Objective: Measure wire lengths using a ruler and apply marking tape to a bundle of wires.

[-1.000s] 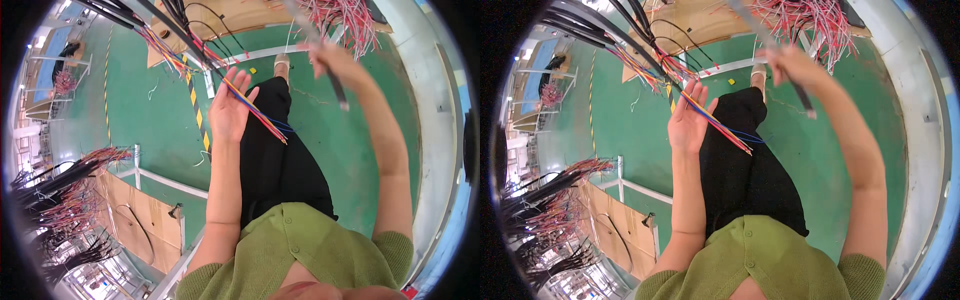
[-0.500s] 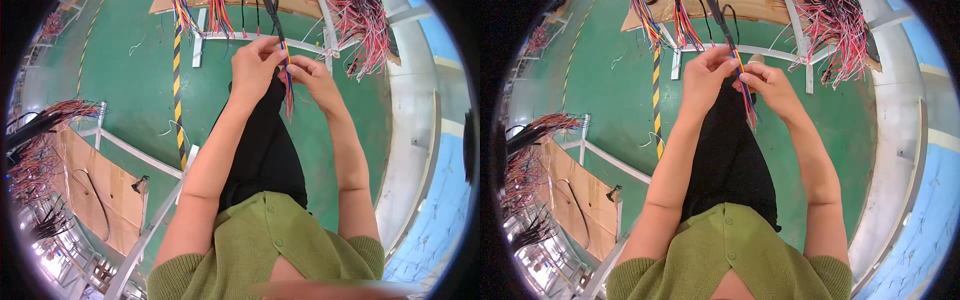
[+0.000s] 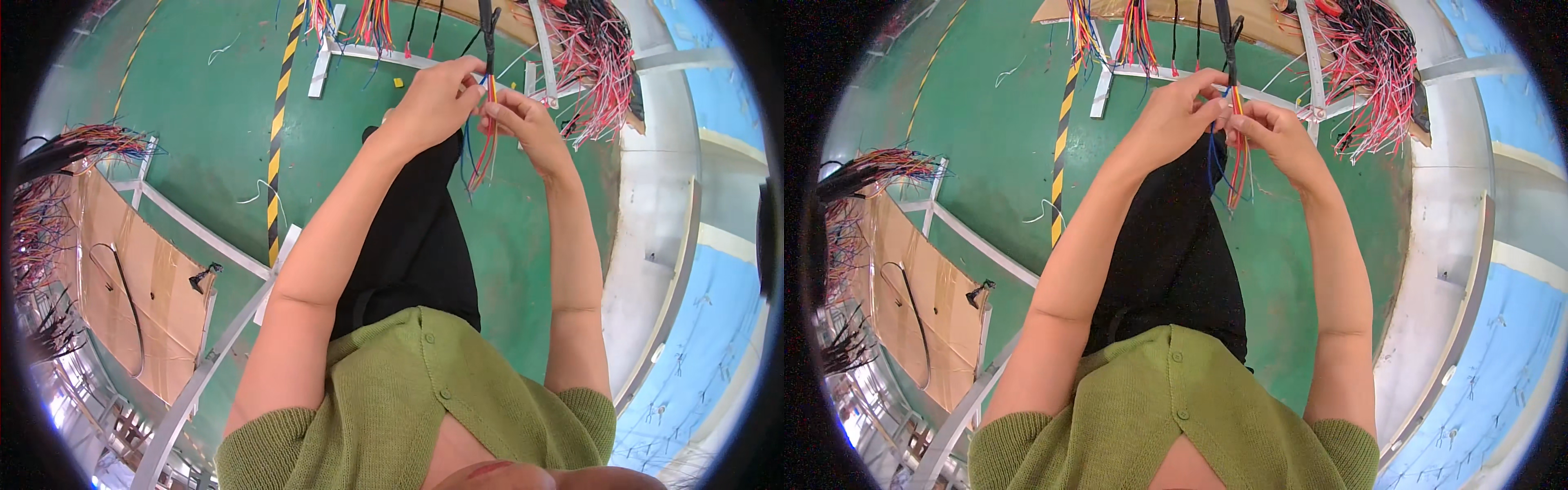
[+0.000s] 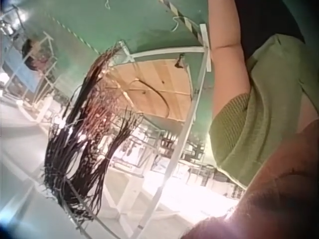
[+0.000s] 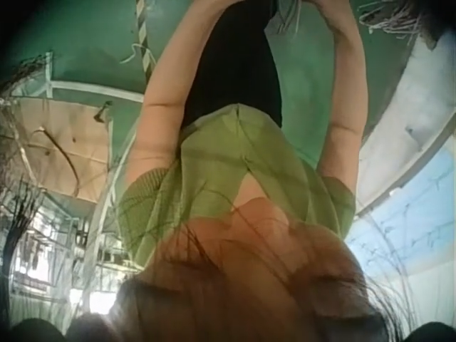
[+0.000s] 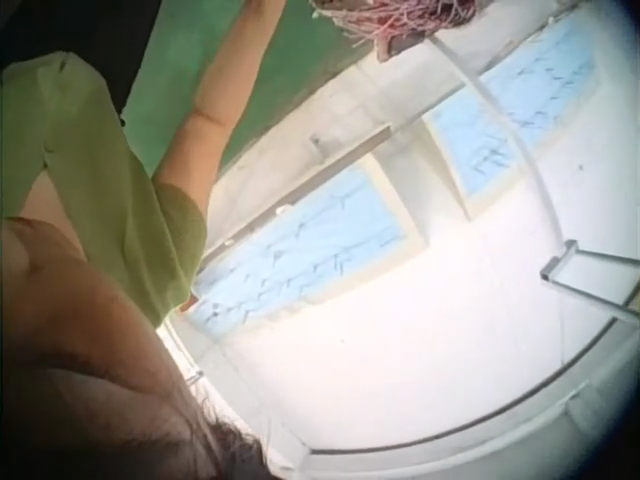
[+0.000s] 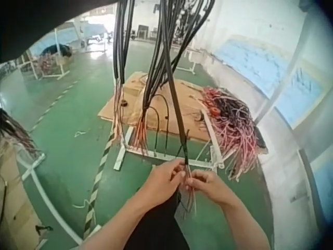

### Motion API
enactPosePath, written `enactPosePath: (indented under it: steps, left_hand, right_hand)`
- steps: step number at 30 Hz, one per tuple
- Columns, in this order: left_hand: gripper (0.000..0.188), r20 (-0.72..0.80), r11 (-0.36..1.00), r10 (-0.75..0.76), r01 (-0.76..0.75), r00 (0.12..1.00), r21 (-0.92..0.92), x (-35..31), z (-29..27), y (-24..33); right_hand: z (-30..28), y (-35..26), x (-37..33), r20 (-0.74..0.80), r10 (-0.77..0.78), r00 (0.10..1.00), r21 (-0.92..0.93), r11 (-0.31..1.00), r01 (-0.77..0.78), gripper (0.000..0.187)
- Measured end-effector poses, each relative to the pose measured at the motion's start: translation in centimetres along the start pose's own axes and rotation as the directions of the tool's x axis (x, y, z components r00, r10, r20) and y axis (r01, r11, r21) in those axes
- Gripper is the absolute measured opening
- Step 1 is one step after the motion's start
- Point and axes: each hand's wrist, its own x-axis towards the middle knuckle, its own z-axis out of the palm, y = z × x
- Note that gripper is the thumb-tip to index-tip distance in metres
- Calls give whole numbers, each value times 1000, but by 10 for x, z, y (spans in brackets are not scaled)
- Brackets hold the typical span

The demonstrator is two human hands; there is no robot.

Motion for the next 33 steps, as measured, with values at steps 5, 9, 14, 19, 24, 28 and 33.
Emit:
enactPosePath:
  steps: [5, 9, 14, 19, 24, 28, 33]
  left_hand:
    - [25, 23, 948, -144, 144, 989, -285, 6, 13, -14]
    - [18, 19, 938, -153, 152, 988, -311, 11, 16, -28]
    - [17, 40, 933, -142, 148, 989, -327, 11, 18, -32]
    - [22, 294, 775, -261, 381, 919, -505, 6, 12, -31]
    - [21, 397, 753, -199, 399, 896, -524, -17, -12, -22]
    - [22, 369, 663, -315, 481, 874, -574, -15, 0, -9]
    - [22, 316, 341, -225, 378, 922, -861, -6, 7, -29]
  right_hand:
    - [-3, -10, 8, -76, 82, 994, -53, 995, -86, 22]
    - [-10, -5, 12, -108, 73, 992, -121, 989, -85, 21]
    - [-22, -4, 18, -85, 56, 995, -246, 966, -75, 19]
    - [-39, 18, 30, -136, -460, 877, -763, 614, 204, 19]
    - [-77, 1, 42, -381, -616, 689, -842, 540, 17, 19]
    - [-80, -13, 71, -301, -252, 920, -438, 893, 101, 29]
    - [-97, 8, 95, -395, -451, 800, -802, 594, -61, 34]
